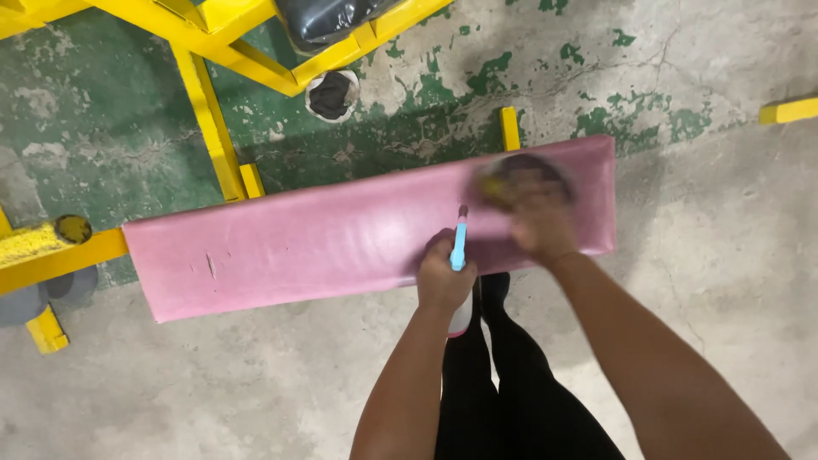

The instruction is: Wiping down and cleaning various gym benches and metal frames using a spray bottle and a cloth.

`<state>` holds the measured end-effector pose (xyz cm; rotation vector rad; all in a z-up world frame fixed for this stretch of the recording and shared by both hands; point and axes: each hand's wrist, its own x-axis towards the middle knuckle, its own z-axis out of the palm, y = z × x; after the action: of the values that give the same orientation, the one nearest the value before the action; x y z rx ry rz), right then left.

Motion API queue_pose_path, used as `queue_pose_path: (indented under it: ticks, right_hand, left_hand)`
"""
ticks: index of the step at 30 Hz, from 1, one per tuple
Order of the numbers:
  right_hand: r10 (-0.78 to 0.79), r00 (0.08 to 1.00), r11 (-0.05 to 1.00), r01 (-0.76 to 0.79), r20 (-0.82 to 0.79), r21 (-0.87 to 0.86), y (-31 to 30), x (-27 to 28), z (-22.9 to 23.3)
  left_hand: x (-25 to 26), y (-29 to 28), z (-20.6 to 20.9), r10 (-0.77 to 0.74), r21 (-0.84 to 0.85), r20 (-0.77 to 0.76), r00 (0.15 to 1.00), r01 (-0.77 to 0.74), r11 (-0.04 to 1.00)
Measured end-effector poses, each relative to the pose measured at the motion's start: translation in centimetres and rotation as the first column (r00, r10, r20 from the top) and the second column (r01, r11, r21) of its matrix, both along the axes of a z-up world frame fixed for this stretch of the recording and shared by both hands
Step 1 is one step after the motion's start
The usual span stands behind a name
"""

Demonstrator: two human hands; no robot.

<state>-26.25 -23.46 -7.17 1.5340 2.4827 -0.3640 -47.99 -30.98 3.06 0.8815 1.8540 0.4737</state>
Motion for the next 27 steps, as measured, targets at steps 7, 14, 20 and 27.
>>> queue_pose_path:
  ticks: [7, 14, 20, 27]
  right_hand:
    - [-0.726, 0.639, 0.66, 0.751, -0.254, 0.004, 0.2, 0.5, -0.3]
    - [0.049, 0.978, 0.974, -0.091, -0.202, -0.208, -2.6, -14.4, 5.7]
    - [0.258, 0.93, 0.863, -0.344, -0.262, -0.37, -0.5, -7.3, 7.3]
    - [-0.058, 0.95, 0.998, 0.057, -0.306, -0.012, -2.3, 7.5, 3.8]
  left_hand:
    - [-0.4, -3.3, -2.4, 0.026, 0.289, 0.038, 0.999, -0.035, 0.957]
    - [-4.5, -5.1, -1.4, 0.173, 0.335, -0.035, 0.984, -0.152, 0.93]
    - [-7.8, -4.7, -0.8, 0.042, 0.394, -0.241, 0.97, 0.058, 0.917]
    - [-6.2, -2.7, 1.3, -0.011, 0.056, -0.127, 0.992, 0.018, 0.998]
